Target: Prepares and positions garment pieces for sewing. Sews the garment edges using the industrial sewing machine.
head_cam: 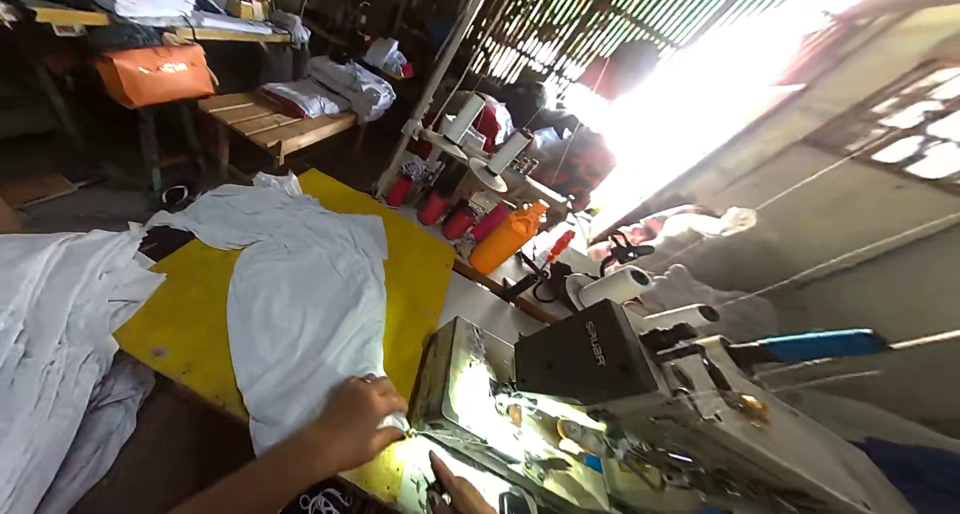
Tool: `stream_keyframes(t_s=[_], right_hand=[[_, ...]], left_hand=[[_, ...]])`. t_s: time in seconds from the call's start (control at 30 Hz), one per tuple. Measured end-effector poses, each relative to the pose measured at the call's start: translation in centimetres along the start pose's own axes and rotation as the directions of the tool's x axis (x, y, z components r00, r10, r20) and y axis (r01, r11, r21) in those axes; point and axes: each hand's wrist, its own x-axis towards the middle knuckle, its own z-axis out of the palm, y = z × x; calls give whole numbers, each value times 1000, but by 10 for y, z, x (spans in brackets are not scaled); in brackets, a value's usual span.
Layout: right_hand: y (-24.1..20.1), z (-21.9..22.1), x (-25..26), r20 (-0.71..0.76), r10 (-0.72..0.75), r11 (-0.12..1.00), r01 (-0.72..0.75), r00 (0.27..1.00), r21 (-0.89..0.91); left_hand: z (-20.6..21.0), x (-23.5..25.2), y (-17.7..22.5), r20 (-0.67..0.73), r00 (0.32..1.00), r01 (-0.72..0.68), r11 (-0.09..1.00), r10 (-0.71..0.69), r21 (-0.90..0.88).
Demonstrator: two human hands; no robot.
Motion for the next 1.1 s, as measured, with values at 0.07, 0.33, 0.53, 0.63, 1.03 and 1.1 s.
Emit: stream_keyframes(t_s=[0.07,0.33,0.53,0.63,1.03,1.1], right_hand=[[-4,-4,8,-171,-114,946,54,979,-321],[5,42,50,-200,-156,725,-25,967,-689],[7,37,40,-235,-159,911,51,959,-410],[-2,36,39,50,121,964,-129,991,233],[-90,50,133,130,286,452,-254,949,855],[-109,22,133,-44,218,425,-54,975,903]], left_hand=[[35,18,7,135,988,58,991,-75,122],[48,5,1,-63,998,42,966,-26,257],[40,-15,-1,-296,944,-128,988,148,87],[30,-31,-1,-349,928,-149,989,130,-27],[-35,-104,-52,-397,673,670,742,-624,-32],[-45,-88,-54,-413,762,521,851,-499,-68]])
